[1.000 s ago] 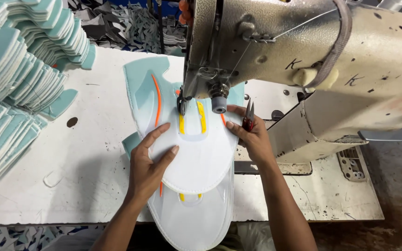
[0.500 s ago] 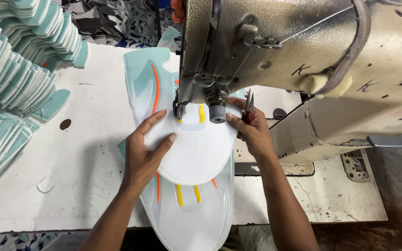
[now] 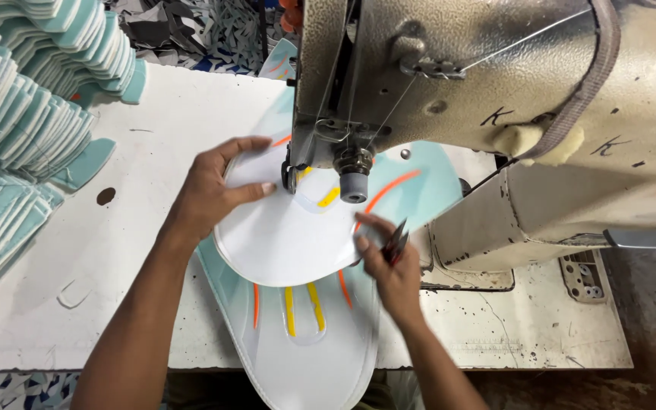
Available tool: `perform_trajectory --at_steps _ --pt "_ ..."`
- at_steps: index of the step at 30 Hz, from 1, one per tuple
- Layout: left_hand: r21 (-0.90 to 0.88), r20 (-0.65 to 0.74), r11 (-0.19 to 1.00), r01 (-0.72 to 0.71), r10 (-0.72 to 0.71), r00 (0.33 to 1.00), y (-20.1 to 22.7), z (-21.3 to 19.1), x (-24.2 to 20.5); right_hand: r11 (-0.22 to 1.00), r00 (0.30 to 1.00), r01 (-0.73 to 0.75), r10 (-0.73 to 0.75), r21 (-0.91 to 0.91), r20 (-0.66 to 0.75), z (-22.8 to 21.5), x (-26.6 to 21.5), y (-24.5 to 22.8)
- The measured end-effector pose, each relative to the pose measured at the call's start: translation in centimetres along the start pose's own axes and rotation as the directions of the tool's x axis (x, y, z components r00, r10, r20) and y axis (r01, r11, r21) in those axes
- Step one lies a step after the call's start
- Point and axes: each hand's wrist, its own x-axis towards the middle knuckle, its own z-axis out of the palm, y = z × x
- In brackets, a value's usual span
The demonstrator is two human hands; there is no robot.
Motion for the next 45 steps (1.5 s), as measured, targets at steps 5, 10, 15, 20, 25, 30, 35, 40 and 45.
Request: perform_trajectory --at_steps 5,10,15,20,25,30,35,40,45 --pt "-0.118 -0.355 0.99 -0.077 0.031 0.935 -1.8 1.1 -4.3 0.995 0.995 0.055 -0.048 0.078 -0.09 3.7 -3.0 1.6" --pt "-0.136 -0.567 0.949 -0.285 0.162 0.808 -2.9 8.5 -12.4 0.978 0.988 0.101 -0.078 0.183 -0.131 6.2 -4.4 3.1" --pt "0.121 -0.406 0.972 -0.201 0.233 0.884 -2.4 11.6 -10.6 0.987 0.994 0.047 -0.062 0.151 0.093 7.3 -6.7 1.5" --pt "0.008 -0.373 0.991 -0.131 0.125 0.92 -0.5 9.8 -9.4 0.991 0.995 0.06 -0.07 0.122 0.075 -0.7 -8.9 3.7" --pt "0.019 -0.291 0.989 -0.148 0.147 0.945 0.3 7.6 -8.6 0.941 0.956 0.241 -0.272 -0.238 -0.106 -4.4 -1.1 -4.7" --pt "0.159 -0.118 0.986 -0.046 0.066 0.991 2.1 4.7 -7.1 0.556 0.827 0.497 -0.535 -0.666 0.171 -4.1 7.9 -9.3" --pt "0.103 0.065 0.995 -0.017 0.011 0.998 0.4 1.4 -4.3 0.614 0.929 0.368 -0.202 -0.698 0.312 -7.3 12.6 -5.5" --pt "0.121 0.157 0.99 -0.071 0.051 0.986 -0.7 -0.1 -2.9 0.856 0.945 0.194 -0.032 -0.479 0.326 -8.1 9.2 -3.2" --pt "0.098 -0.132 0.955 0.282 -0.268 0.954 0.9 0.8 -6.2 0.979 0.985 -0.094 0.118 -0.183 0.125 -7.3 4.8 -0.7"
